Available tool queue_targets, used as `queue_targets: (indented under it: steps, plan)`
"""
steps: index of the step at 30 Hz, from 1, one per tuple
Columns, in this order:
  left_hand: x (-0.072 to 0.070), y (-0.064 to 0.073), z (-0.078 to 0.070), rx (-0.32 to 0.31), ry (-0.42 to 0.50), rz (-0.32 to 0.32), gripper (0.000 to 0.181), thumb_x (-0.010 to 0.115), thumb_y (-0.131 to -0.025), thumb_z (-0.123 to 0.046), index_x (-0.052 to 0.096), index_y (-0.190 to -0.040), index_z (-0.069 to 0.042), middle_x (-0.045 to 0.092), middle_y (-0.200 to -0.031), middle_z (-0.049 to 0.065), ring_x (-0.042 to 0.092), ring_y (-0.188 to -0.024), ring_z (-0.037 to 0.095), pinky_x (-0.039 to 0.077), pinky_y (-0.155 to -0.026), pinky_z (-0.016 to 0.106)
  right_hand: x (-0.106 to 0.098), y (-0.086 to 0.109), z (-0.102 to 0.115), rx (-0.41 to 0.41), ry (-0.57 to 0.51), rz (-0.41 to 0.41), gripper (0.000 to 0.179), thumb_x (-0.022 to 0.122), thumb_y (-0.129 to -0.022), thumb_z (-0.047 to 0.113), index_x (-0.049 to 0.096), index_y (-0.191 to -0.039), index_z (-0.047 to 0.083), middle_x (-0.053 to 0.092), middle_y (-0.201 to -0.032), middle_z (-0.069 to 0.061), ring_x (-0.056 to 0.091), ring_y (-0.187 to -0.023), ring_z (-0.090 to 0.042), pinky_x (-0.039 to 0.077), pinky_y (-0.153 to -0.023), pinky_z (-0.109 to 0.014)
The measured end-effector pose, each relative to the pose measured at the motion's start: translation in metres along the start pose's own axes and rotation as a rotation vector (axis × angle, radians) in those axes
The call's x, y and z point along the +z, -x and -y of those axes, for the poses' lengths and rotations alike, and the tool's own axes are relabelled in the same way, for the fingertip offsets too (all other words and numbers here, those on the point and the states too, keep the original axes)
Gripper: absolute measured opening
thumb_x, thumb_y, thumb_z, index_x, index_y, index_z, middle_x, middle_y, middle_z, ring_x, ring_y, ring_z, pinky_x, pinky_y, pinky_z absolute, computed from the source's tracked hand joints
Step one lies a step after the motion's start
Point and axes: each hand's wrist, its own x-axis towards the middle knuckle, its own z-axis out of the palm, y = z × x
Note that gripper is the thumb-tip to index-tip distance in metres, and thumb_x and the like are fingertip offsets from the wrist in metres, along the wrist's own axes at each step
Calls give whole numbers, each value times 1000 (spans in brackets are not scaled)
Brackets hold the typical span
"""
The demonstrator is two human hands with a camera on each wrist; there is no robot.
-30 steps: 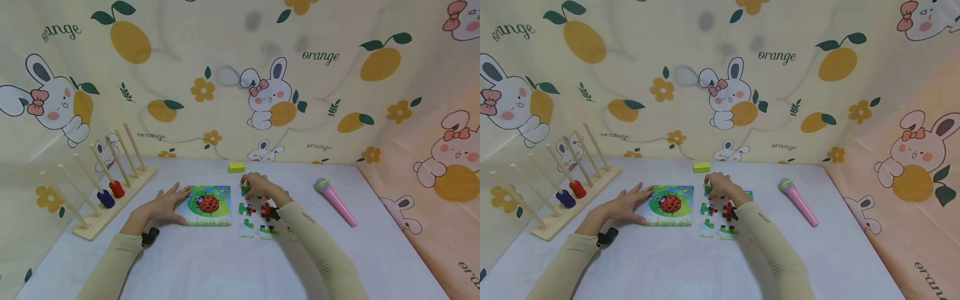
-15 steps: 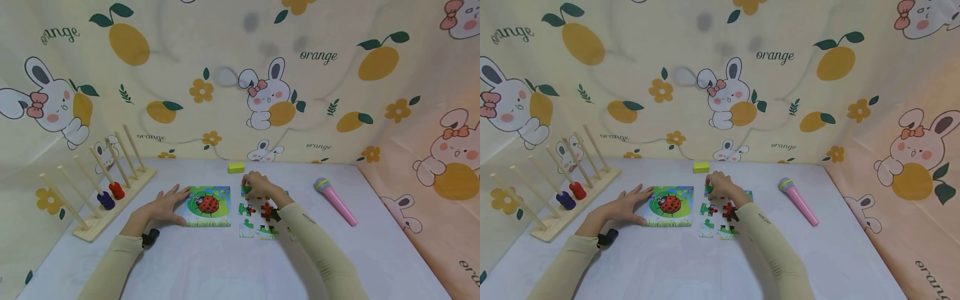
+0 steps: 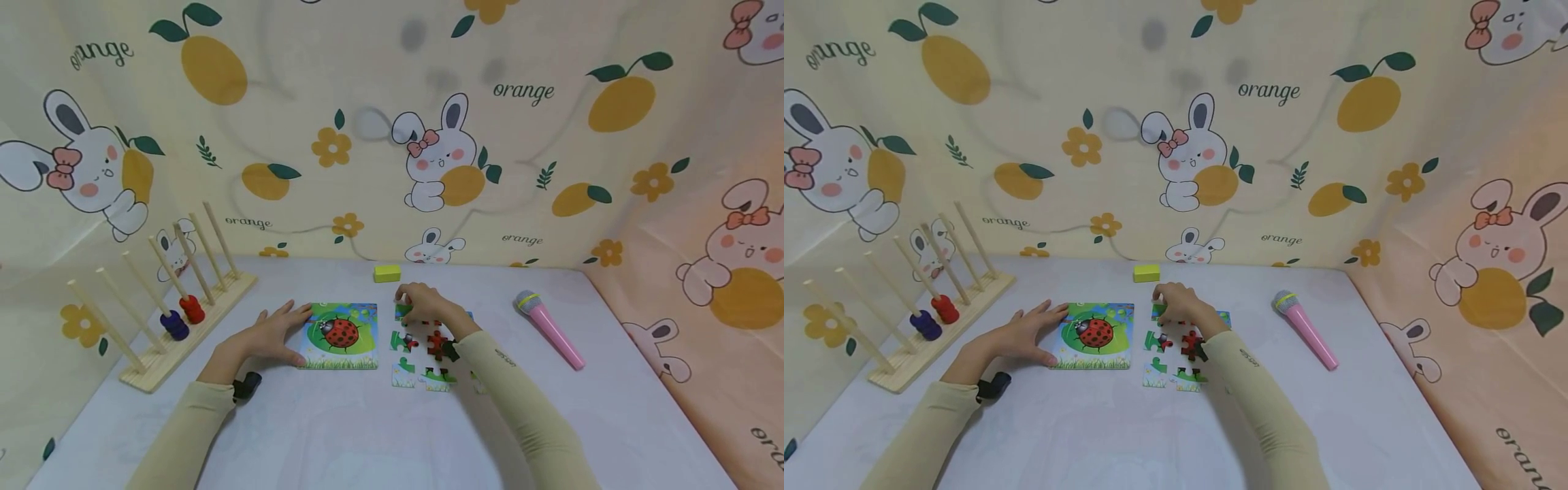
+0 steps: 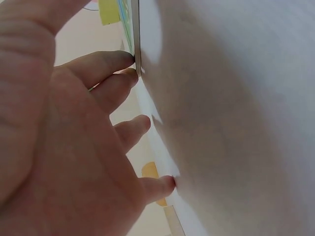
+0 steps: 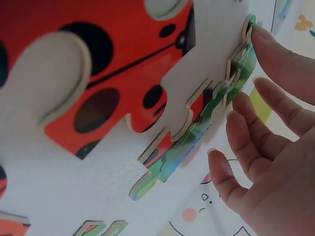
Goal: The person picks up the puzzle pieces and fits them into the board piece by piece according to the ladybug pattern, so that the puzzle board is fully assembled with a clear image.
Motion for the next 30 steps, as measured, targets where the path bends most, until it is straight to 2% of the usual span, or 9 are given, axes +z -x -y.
queue_targets:
  steps: [6,13,19,22,25,30]
  plan:
    - [1,-2,3,-4,-9,-4,109,87,-68,-53,37,-154,-7,25,-162,16,8,-148,48,2,-103,82,0,0,-1,-25,-10,-3,40,83,-82,12,63,-117,5,60,-107,-11,56,-100,-27,45,-92,-50]
    - [0,-1,4,2,1,1,107,87,-69,-52,39,-153,-8,26,-162,15,7,-149,47,0,-103,82,-3,-1,-2,-101,-157,17,24,76,-85,-1,65,-107,1,61,-101,-12,56,-92,-26,50,-81,-38]
    - [-1,0,2,8,13,-1,106,88,-69,-50,39,-153,-7,27,-162,15,7,-149,48,-1,-102,82,-4,-9,-1,-151,-246,-26,19,70,-89,-2,65,-107,1,62,-97,-11,56,-87,-23,50,-74,-34]
    - [0,0,3,12,6,-6,106,88,-69,-51,39,-153,-7,27,-162,15,7,-148,48,0,-102,82,-1,-15,5,-204,-296,-53,16,70,-89,-2,65,-105,-1,63,-93,-11,58,-83,-20,51,-72,-32]
    - [0,0,5,15,5,-11,107,88,-68,-51,39,-153,-7,28,-162,15,7,-148,48,0,-101,83,6,-25,16,-241,-361,-61,15,71,-90,-2,65,-103,-2,64,-86,-11,60,-71,-19,53,-65,-30]
    - [0,0,3,14,15,-16,109,88,-68,-51,38,-153,-6,28,-161,16,8,-148,48,0,-101,83,21,-38,41,-229,-422,-38,14,71,-91,0,63,-102,-1,60,-80,-10,59,-55,-21,53,-56,-30]
